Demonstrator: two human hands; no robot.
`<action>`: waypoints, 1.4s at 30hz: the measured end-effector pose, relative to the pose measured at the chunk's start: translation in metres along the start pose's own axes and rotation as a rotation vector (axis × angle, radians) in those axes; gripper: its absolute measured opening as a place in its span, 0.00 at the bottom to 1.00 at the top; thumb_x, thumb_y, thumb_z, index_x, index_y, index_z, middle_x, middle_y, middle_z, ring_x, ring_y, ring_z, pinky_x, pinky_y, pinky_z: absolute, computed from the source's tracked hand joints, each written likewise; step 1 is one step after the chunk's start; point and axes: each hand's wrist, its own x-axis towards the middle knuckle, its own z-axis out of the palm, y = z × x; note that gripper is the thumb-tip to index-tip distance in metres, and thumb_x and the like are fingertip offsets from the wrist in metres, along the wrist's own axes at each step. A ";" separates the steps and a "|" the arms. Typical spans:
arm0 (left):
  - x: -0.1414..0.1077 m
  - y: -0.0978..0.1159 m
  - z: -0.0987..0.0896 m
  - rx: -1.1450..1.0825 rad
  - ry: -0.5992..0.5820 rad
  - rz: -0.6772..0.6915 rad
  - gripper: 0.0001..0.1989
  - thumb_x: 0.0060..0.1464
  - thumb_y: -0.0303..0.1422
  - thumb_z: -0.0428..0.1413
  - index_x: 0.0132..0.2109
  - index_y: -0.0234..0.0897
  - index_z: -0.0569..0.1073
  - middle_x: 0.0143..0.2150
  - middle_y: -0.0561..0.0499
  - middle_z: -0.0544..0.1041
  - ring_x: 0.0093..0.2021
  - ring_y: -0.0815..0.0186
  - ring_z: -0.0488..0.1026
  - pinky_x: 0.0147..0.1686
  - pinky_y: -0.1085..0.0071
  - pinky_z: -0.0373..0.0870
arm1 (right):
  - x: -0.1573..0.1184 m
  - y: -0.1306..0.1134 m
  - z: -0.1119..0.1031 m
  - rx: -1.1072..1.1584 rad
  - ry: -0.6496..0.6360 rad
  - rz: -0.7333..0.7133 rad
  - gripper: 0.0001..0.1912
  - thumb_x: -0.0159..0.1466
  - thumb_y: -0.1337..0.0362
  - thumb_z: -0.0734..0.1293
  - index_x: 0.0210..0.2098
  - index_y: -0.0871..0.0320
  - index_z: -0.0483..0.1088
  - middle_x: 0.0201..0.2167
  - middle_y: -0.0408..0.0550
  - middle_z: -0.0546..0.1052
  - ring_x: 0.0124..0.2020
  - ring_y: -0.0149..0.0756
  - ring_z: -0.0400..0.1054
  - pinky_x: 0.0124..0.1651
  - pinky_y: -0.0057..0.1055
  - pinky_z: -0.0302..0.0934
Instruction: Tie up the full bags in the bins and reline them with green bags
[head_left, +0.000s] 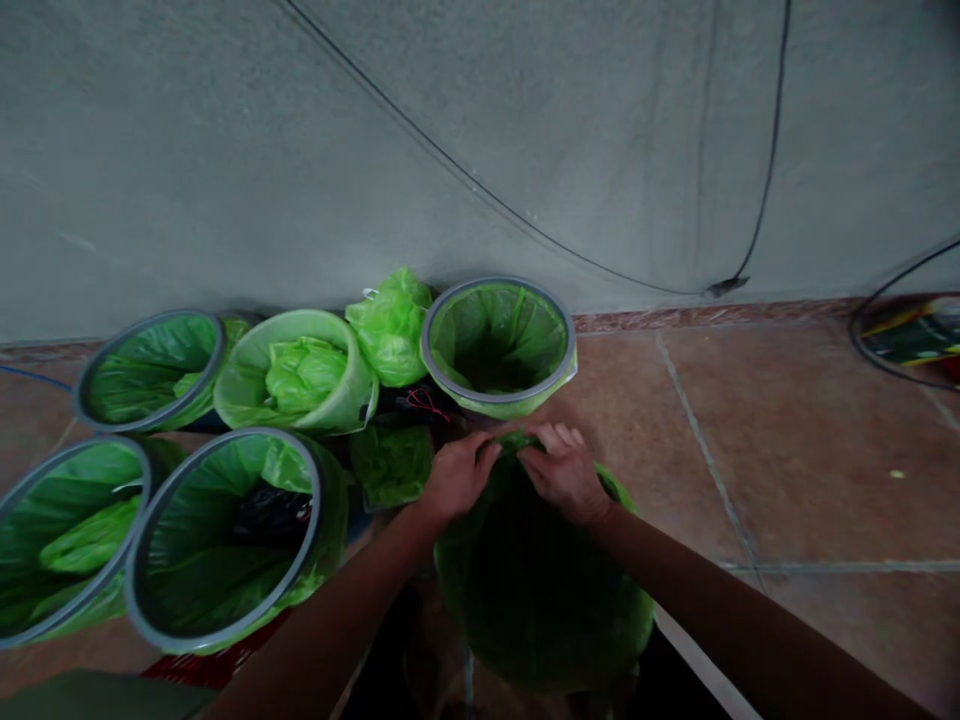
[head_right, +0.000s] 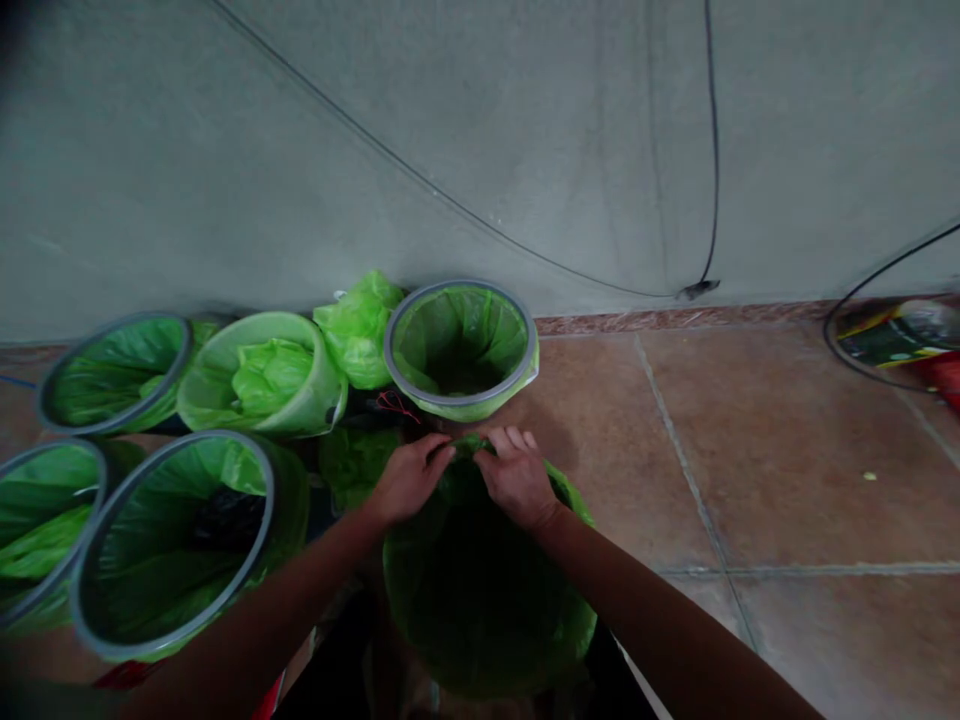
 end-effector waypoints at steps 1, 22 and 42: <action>-0.002 0.000 0.002 0.060 -0.007 0.020 0.13 0.65 0.36 0.46 0.48 0.39 0.73 0.45 0.48 0.80 0.45 0.63 0.76 0.45 0.70 0.69 | -0.001 -0.001 0.000 -0.027 -0.030 0.000 0.11 0.68 0.64 0.62 0.33 0.55 0.76 0.46 0.52 0.75 0.42 0.42 0.60 0.41 0.39 0.50; 0.023 0.020 0.003 0.231 -0.085 0.315 0.14 0.64 0.31 0.48 0.55 0.38 0.69 0.51 0.46 0.77 0.51 0.61 0.75 0.54 0.66 0.69 | 0.006 0.032 -0.007 0.355 -0.276 0.273 0.13 0.68 0.63 0.61 0.46 0.56 0.75 0.39 0.49 0.81 0.40 0.38 0.75 0.45 0.32 0.64; -0.018 -0.013 -0.003 0.215 0.071 -0.261 0.10 0.63 0.33 0.51 0.48 0.37 0.71 0.40 0.47 0.80 0.40 0.60 0.78 0.40 0.69 0.67 | -0.047 0.046 -0.042 0.509 -0.172 0.722 0.24 0.67 0.52 0.60 0.55 0.61 0.69 0.46 0.57 0.78 0.43 0.44 0.75 0.46 0.40 0.69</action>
